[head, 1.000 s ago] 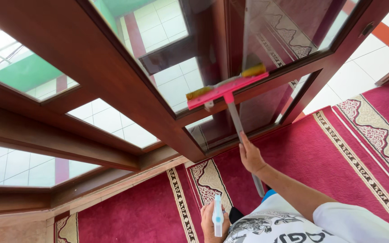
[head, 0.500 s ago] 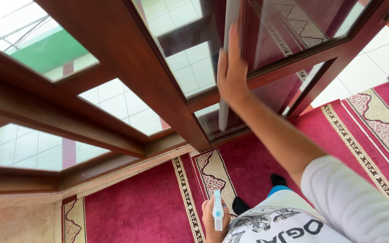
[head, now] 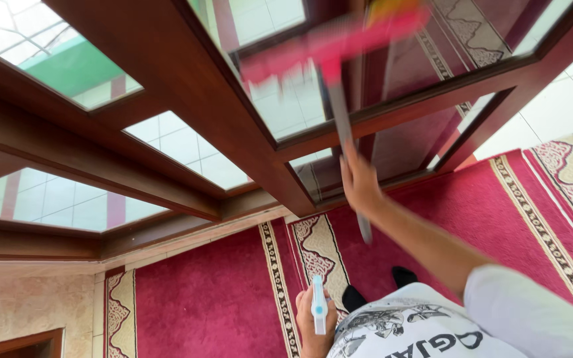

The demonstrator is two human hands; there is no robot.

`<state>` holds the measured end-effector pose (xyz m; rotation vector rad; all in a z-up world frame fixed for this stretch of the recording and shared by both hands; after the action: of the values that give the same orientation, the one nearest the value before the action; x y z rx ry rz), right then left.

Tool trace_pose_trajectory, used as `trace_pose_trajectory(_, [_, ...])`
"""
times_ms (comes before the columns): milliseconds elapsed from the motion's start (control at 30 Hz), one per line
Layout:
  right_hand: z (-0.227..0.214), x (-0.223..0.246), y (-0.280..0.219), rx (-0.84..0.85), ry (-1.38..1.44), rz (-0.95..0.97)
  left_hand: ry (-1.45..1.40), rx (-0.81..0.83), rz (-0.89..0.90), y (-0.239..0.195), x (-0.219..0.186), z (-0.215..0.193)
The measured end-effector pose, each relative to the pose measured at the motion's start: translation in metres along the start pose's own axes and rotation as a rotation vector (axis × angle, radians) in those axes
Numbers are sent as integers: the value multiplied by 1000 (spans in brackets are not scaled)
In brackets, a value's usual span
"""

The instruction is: The person cleans a glass door and window panels using a squeegee and spray bottle, spraying cleaner and wiping the surfaces in downward motions.

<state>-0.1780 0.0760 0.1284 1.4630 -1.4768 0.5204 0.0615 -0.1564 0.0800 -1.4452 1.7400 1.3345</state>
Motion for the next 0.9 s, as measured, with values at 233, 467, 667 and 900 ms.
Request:
trace_pose_trajectory(233, [-93, 91, 126, -327, 76, -361, -30, 59, 48, 15, -34, 30])
trace_pose_trajectory(467, [-13, -79, -4, 35, -35, 132, -31, 27, -28, 12, -17, 51])
trace_pose_trajectory(667, [-32, -133, -45, -61, -64, -145, 20, 29, -13, 15, -8, 67])
trace_pose_trajectory(900, [-163, 6, 144, -404, 5, -430, 24, 113, -31, 27, -18, 82])
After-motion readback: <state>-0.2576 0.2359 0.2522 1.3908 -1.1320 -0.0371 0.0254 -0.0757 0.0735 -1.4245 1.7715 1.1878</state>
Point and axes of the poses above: each hand's wrist, its own y-axis towards the middle knuckle, its own z-axis out of the palm, x = y × z, the point moved 5 cm from there along y, towards the middle knuckle, and after that the axes turned 1 degree about z, right-handed, at the moved point
